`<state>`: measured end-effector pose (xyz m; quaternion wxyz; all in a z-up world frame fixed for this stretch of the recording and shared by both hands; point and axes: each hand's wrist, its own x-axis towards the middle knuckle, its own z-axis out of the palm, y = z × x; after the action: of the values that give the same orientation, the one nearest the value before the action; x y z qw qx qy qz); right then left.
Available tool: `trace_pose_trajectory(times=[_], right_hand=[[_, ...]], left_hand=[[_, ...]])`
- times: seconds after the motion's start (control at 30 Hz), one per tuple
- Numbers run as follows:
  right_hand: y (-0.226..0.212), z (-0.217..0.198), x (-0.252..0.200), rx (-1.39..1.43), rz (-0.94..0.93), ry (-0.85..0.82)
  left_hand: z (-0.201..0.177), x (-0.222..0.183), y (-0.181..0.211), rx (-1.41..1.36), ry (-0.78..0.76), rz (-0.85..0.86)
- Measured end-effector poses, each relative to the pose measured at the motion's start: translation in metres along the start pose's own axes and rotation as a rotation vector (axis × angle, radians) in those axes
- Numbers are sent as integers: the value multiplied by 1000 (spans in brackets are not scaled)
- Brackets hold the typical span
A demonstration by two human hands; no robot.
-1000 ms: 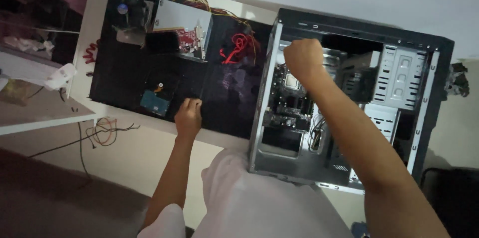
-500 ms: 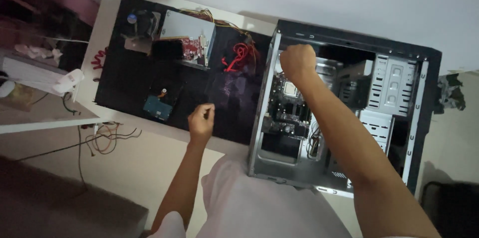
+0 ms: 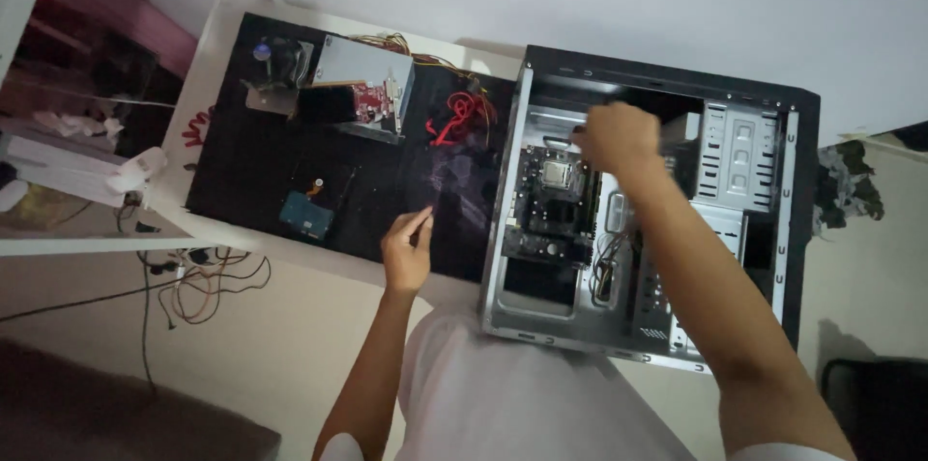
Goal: Aligning a motherboard inside a computer case and securing it with screws using a screwdriver.
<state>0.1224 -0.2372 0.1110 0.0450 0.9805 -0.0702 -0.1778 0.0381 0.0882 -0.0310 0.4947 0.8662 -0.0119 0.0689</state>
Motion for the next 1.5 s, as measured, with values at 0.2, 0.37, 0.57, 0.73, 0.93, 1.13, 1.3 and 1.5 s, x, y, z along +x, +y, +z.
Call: trace_pose_trajectory(times=[0.2,0.37,0.57,0.73,0.93,1.13,1.3,1.5], right_hand=[[48,-17,-104,567,-54,281],[41,50,-170,1102,-92,266],[31,118,-211,1313,-63,200],[24,113,-215,1356,-113,271],[20,106,-209,1371,-109,244],[15,111,-203,1374,-173,277],[17,110,-201,1387,-154,251],[19,108,-200,1347,-134,254]], left_hand=[[5,-10,38,-377,-33,-135],[32,-26,72,-931,-177,-401],[54,-29,114,-1792,-600,-407],[71,-30,121,-1780,-632,-455],[65,-26,127,-1741,-607,-439],[59,-26,120,-1753,-592,-389],[56,-24,121,-1722,-579,-374],[54,-21,121,-1641,-526,-326]])
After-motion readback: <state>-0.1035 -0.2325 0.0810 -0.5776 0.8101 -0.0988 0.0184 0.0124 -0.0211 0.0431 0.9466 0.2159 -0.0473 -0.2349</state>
